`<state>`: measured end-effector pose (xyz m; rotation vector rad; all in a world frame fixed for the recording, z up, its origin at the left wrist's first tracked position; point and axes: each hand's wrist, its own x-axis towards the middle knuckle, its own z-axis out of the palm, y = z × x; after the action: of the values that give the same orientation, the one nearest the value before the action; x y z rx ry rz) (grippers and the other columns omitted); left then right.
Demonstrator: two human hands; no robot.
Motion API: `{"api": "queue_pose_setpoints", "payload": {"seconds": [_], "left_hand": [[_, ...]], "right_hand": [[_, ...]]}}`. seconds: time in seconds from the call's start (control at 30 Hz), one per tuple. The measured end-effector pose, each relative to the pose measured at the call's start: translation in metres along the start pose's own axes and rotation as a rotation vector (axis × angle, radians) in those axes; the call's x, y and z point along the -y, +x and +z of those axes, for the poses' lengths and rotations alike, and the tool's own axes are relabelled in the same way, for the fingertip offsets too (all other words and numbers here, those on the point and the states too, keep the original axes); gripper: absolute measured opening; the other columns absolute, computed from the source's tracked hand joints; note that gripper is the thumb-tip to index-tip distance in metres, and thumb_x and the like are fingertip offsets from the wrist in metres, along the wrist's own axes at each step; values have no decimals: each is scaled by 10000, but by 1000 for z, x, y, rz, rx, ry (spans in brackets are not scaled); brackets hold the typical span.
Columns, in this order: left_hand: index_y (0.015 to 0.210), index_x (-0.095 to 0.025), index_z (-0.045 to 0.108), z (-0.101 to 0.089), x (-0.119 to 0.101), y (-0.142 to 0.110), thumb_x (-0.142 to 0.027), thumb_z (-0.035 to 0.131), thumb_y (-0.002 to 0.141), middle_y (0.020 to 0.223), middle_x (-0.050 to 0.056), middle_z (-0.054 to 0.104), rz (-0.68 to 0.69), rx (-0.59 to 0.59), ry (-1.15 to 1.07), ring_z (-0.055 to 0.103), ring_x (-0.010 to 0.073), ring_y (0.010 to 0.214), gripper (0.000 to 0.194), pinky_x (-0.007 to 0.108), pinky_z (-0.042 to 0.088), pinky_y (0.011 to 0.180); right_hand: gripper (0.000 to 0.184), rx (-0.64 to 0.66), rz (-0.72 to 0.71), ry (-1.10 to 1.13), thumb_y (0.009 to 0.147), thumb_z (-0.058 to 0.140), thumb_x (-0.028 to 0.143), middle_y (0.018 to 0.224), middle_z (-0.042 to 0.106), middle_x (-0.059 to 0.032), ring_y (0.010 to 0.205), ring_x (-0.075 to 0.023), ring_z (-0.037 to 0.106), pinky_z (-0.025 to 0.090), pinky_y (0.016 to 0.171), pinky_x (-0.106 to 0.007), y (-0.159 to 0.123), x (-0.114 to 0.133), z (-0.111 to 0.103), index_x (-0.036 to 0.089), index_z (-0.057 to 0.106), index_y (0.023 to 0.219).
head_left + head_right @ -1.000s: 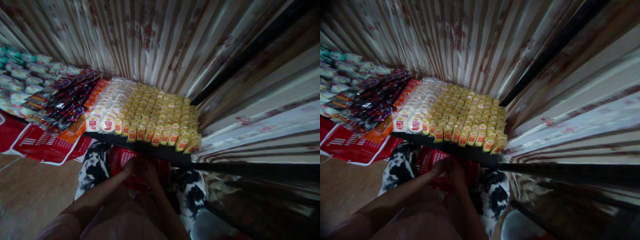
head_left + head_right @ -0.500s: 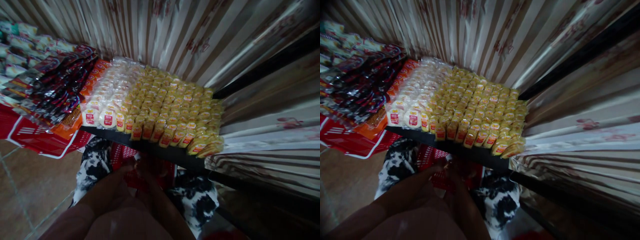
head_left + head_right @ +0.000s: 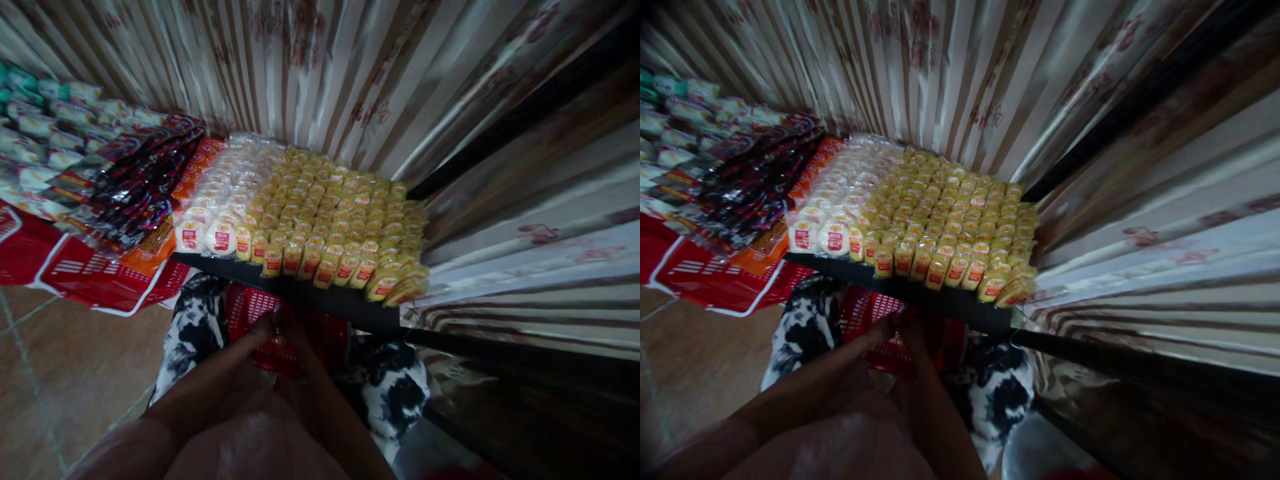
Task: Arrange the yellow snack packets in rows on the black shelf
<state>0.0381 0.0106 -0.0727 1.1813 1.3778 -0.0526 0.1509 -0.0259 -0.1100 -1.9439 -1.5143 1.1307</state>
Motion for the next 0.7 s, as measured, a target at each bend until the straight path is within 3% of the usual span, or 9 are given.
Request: {"api": "queue_pose_setpoints", "payload": {"seconds": [0.07,0.17,0.37,0.57,0.7], "left_hand": [[966,-141,584,-5,-7,-7,-296,521,856,910,48,619,-18,3,-66,591,154,808,201,273,480,685],[843,-153,597,-17,-18,-23,-214,518,802,760,9,628,4,31,-180,576,114,682,108,192,421,574],[664,-142,566,-40,-36,-60,-137,490,650,534,-31,541,42,111,-317,443,72,447,78,169,310,413],[631,-122,594,-62,-59,-94,-164,518,587,501,-8,572,113,269,-350,479,87,425,97,182,349,405],[659,-122,635,-73,-76,-116,-189,547,612,519,-8,602,174,377,-225,505,102,438,120,202,375,425]], "right_hand": [[208,9,24,25,854,504,215,972,648,-52,849,-151,621,508,767,-315,-2,6,-9,174,604,1031],[338,-24,20,58,812,416,119,1002,672,-64,900,-168,631,490,818,-301,-8,20,-26,186,624,1069],[330,-87,-75,46,778,459,144,1019,672,-67,962,-194,609,439,895,-334,-34,53,-64,197,640,1049],[356,-128,-386,6,745,573,184,1215,576,-80,1131,-198,511,380,984,-367,-67,75,-94,196,599,1100],[331,-185,-511,-76,763,606,275,1115,626,-73,1038,-211,552,433,913,-382,-82,82,-105,196,592,1084]]}}
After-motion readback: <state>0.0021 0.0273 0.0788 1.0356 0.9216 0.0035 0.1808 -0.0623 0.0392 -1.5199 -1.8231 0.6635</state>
